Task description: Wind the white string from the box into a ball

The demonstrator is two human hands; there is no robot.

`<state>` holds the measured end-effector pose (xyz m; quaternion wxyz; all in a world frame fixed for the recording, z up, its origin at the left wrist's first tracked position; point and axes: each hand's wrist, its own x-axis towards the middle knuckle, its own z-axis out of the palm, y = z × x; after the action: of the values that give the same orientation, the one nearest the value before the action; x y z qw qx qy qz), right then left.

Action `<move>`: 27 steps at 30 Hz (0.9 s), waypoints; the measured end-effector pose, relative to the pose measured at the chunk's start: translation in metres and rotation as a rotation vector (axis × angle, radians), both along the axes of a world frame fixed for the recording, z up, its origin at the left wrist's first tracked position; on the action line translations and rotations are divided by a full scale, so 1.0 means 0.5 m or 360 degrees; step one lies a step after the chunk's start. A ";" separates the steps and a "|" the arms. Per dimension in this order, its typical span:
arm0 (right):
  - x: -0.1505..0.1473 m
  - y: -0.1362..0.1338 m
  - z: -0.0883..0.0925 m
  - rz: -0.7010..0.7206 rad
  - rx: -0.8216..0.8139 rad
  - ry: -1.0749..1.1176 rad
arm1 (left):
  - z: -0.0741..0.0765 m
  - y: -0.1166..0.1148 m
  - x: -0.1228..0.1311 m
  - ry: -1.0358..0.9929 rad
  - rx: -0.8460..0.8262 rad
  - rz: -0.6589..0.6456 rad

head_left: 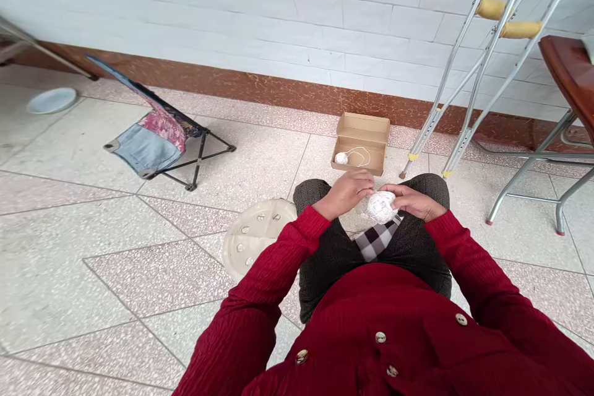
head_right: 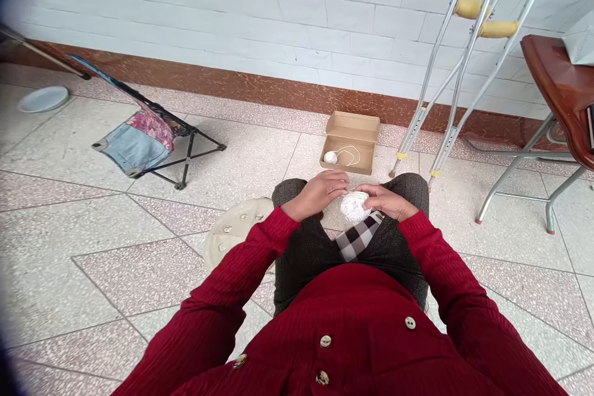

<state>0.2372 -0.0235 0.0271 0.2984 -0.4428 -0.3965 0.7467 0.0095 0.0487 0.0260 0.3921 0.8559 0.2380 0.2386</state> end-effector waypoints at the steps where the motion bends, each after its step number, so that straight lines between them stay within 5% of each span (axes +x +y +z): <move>1: 0.004 0.000 0.004 -0.0045 -0.0026 0.0067 | -0.002 0.001 0.002 -0.0062 -0.0108 0.0054; 7: 0.010 0.002 0.011 -0.0369 -0.0017 0.0267 | -0.024 0.013 0.000 -0.0592 -0.1036 0.0327; 12: -0.009 0.011 0.043 -0.0393 0.0170 0.0355 | -0.038 0.014 0.008 -0.0923 -0.1371 0.0443; 17: -0.013 0.049 0.057 -0.0680 0.0420 0.0120 | -0.046 -0.040 0.035 -0.0573 -0.1429 0.0243; 22: 0.003 0.080 0.013 -0.0960 0.0712 -0.0540 | -0.025 -0.081 0.032 -0.0239 -0.1335 -0.0127; 27: 0.005 0.060 -0.041 -0.0708 0.0941 -0.1225 | 0.006 -0.046 0.001 -0.0042 -0.0981 -0.0109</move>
<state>0.2396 0.0062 0.0067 0.3947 -0.6551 -0.5673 0.3054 0.0100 0.0255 0.0292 0.6441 0.7011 0.2650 0.1530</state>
